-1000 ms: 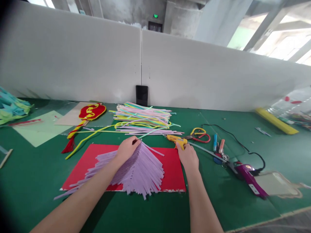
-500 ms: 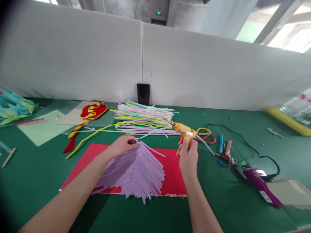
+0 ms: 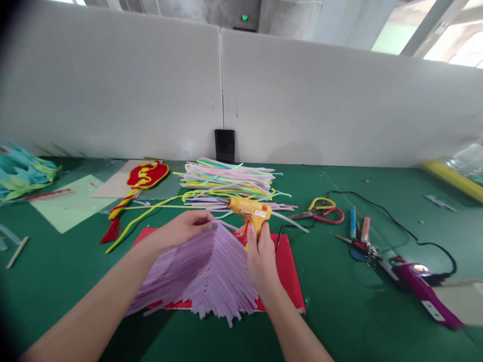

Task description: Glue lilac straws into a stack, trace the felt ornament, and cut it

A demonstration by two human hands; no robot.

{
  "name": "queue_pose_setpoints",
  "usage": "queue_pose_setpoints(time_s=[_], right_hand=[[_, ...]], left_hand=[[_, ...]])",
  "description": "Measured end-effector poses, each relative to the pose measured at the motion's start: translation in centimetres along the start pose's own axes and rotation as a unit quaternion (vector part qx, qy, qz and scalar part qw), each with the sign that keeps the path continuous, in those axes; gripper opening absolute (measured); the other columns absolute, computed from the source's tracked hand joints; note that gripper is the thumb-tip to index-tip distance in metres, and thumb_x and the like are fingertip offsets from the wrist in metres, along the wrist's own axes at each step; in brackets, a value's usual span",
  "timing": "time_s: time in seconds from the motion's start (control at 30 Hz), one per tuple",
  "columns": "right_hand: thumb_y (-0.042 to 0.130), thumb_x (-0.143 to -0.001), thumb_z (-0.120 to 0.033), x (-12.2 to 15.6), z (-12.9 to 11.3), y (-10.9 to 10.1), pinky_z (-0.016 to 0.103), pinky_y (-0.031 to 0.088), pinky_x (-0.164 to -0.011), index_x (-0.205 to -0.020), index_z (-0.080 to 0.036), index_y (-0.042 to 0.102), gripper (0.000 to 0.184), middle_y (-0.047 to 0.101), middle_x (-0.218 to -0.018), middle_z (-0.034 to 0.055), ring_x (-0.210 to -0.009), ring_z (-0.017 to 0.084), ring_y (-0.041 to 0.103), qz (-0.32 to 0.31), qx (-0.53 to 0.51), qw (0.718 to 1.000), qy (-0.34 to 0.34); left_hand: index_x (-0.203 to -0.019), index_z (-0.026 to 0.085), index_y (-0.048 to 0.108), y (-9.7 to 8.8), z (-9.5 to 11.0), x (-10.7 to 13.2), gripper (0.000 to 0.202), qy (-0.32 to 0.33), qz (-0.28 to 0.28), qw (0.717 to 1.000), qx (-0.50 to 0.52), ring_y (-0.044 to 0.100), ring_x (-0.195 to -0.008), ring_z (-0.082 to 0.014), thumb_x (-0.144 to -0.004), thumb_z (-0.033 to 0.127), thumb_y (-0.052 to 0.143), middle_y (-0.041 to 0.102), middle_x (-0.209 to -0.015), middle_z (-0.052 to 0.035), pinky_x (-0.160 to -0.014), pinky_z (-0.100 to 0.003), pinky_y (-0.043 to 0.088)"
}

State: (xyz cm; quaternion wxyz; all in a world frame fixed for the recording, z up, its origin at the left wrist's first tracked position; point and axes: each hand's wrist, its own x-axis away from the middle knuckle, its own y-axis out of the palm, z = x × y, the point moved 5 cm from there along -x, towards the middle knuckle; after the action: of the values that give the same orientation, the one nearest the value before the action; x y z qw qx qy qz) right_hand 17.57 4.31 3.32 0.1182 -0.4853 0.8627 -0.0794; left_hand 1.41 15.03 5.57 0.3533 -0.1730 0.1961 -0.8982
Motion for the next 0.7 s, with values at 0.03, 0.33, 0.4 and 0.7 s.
queue_pose_setpoints(time_s=[0.03, 0.33, 0.4, 0.7], right_hand=[[0.039, -0.093, -0.051, 0.0, 0.2, 0.0, 0.032, 0.049, -0.072, -0.093, -0.022, 0.049, 0.031, 0.070, -0.087, 0.0069, -0.075, 0.019, 0.065, -0.006, 0.005, 1.000, 0.001], [0.040, -0.092, -0.050, 0.4, 0.3, -0.1, 0.031, 0.050, -0.072, -0.097, -0.022, 0.049, 0.030, 0.070, -0.091, 0.0078, -0.083, 0.020, 0.067, -0.034, 0.013, 0.999, -0.002], [0.040, -0.092, -0.050, 0.3, 0.3, -0.3, 0.031, 0.049, -0.074, -0.095, -0.022, 0.050, 0.031, 0.069, -0.088, 0.0066, -0.081, 0.019, 0.066, -0.035, 0.025, 0.999, -0.004], [0.042, -0.092, -0.050, -0.1, -0.1, -1.5, 0.026, 0.044, -0.061, -0.087, -0.021, 0.054, 0.032, 0.063, -0.072, 0.0016, -0.069, 0.016, 0.060, -0.011, 0.070, 0.997, -0.035]], left_hand=[[-0.085, 0.018, 0.060, 0.0, 0.1, 0.1, 0.028, -0.001, -0.012, 1.000, 0.022, 0.059, -0.075, -0.0162, -0.081, 0.045, 0.053, 0.066, -0.080, -0.0003, -0.067, -0.025, 0.044], [-0.089, 0.017, 0.071, 0.4, 0.0, 0.2, 0.025, -0.014, -0.136, 0.990, -0.023, 0.060, -0.080, -0.0188, -0.076, 0.035, 0.060, 0.069, -0.083, 0.0008, -0.069, -0.025, 0.043], [-0.098, 0.018, 0.072, 0.4, 0.1, 0.3, 0.029, -0.005, -0.153, 0.988, -0.011, 0.061, -0.085, -0.0196, -0.076, 0.034, 0.060, 0.071, -0.090, 0.0009, -0.073, -0.025, 0.044], [-0.121, 0.025, 0.065, 0.6, 0.5, 0.8, 0.042, 0.024, -0.209, 0.974, 0.083, 0.057, -0.114, -0.0231, -0.078, 0.029, 0.063, 0.066, -0.121, 0.0016, -0.098, -0.031, 0.041]])
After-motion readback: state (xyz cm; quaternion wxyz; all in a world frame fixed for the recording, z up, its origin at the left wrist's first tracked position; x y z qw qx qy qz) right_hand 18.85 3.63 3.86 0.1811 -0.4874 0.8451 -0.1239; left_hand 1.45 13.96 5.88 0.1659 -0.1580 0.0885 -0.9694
